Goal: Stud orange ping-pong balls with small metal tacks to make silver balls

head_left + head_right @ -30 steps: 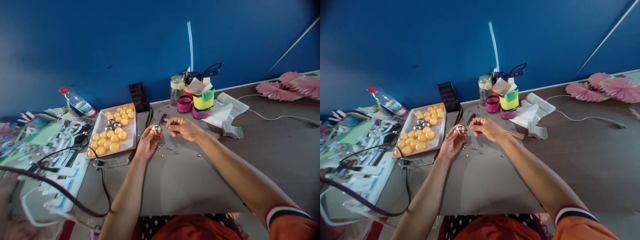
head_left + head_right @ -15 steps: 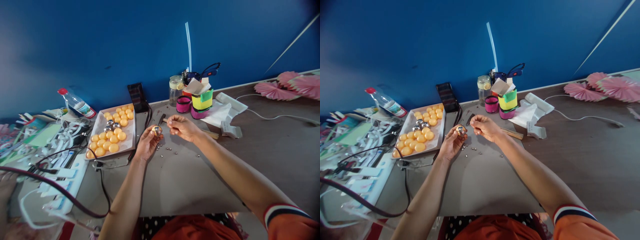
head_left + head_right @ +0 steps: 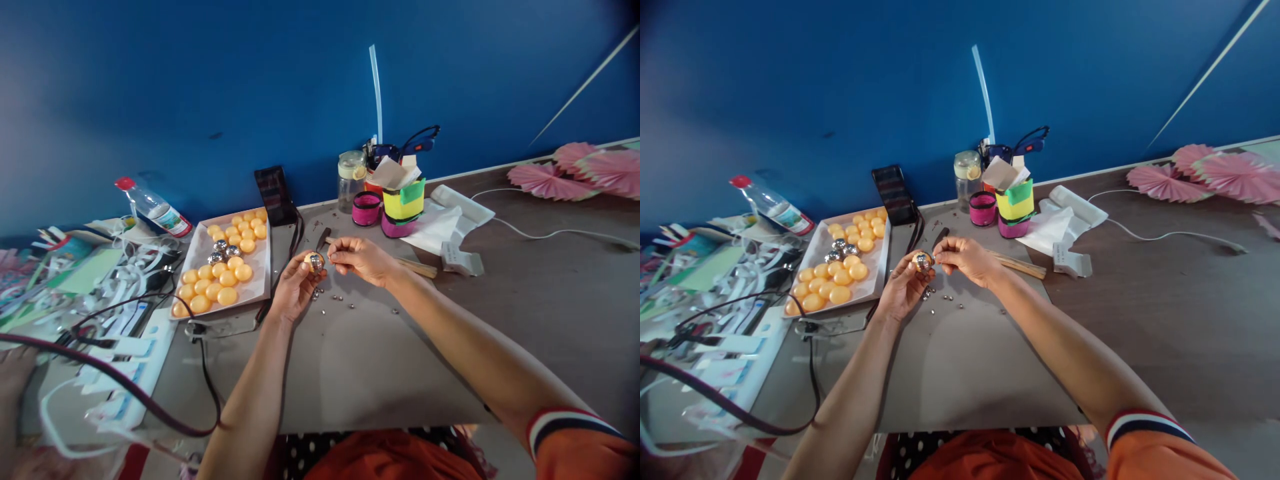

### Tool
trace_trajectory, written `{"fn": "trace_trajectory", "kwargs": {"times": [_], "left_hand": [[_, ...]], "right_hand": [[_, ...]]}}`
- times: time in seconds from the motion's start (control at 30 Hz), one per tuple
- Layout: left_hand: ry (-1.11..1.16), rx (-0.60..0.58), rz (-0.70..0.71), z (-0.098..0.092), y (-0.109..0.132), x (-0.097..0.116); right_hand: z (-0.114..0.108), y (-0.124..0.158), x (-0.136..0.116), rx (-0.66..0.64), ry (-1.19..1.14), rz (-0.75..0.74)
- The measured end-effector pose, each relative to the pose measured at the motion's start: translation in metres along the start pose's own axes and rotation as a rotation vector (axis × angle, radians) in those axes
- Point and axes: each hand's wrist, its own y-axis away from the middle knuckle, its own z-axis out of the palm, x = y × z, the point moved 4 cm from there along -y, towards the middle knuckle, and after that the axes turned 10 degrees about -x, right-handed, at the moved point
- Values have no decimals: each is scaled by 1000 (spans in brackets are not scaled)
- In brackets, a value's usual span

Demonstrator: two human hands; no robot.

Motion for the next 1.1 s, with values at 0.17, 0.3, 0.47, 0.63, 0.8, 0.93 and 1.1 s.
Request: {"fn": "trace_trajectory", "kwargs": {"times": [0.17, 0.3, 0.47, 0.63, 0.8, 0.93, 1.1], "left_hand": [[-1, -19, -17, 1, 1, -1], [1, -16, -17, 2, 1, -1], [-3, -28, 2, 2, 1, -1], [-15, -43, 15, 1, 2, 0], [-75, -45, 13, 0, 2, -2], [-115, -33, -17, -1, 1, -5], [-86, -24, 4, -2, 1, -4]], "right_hand": [[3, -3, 7, -8, 91, -19], [3, -3, 10, -29, 88, -10], [5, -3, 12, -35, 47, -11], [6, -5, 18, -62, -4, -56], [3, -3, 16, -109, 17, 16], [0, -1, 15, -132, 49, 88], [1, -3, 17, -124, 37, 60]]}}
